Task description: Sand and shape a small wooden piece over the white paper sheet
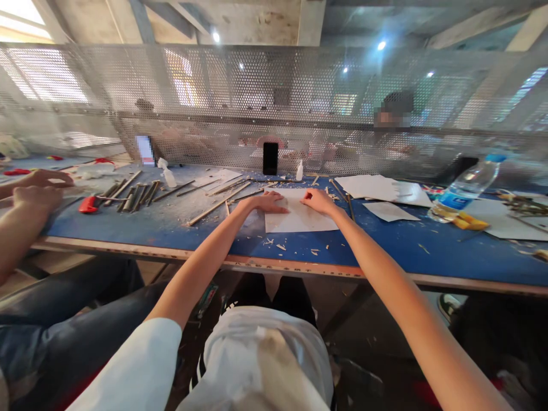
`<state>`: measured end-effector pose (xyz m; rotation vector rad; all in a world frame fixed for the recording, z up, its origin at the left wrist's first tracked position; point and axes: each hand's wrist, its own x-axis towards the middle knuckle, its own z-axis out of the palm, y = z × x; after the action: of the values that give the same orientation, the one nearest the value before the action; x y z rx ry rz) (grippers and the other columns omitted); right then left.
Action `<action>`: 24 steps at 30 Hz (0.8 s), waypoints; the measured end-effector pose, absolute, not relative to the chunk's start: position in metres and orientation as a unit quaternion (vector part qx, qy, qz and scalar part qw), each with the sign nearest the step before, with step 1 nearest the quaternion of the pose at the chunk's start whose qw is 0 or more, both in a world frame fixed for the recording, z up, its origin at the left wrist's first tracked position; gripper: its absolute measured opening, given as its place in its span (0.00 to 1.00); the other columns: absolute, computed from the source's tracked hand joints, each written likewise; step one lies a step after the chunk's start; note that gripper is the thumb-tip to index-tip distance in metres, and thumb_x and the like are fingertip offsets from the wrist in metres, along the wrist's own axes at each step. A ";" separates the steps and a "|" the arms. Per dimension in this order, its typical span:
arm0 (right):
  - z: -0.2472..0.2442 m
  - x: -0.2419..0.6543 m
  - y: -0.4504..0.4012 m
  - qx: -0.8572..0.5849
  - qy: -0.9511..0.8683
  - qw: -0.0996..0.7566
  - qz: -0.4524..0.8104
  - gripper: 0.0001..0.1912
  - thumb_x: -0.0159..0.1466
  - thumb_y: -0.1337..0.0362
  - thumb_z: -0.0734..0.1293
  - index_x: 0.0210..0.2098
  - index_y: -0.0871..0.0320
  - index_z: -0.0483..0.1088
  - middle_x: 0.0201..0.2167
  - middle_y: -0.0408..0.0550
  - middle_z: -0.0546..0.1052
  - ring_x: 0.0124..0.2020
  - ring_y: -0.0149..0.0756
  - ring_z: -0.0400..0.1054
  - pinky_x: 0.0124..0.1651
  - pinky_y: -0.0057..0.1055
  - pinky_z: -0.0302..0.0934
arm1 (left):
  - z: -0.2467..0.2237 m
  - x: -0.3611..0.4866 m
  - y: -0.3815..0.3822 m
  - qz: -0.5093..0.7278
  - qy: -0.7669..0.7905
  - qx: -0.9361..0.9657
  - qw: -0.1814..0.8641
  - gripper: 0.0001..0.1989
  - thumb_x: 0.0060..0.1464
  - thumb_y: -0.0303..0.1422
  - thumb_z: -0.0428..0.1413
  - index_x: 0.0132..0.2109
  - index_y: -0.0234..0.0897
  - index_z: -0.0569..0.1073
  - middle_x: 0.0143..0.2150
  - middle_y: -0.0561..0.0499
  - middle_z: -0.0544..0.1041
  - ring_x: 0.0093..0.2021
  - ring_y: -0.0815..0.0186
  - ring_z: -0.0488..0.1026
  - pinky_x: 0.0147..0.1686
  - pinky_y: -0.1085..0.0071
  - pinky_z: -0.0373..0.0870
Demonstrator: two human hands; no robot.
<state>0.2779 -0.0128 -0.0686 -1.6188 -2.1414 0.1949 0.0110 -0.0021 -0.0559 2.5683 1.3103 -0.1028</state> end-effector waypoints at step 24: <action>-0.063 0.287 -0.010 -0.560 -0.793 0.214 0.109 0.07 0.66 0.62 0.74 0.33 0.58 0.79 0.36 0.52 0.86 0.36 0.40 0.77 0.38 0.30 0.62 | -0.058 0.012 0.002 -0.043 0.445 0.887 0.119 0.58 0.54 0.74 0.47 0.82 0.49 0.52 0.83 0.47 0.51 0.81 0.40 0.44 0.78 0.50 0.44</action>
<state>0.2867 -0.0100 -0.0627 -1.5549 -2.1996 0.3033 0.0118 0.0024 -0.0582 2.5913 1.3004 -0.1268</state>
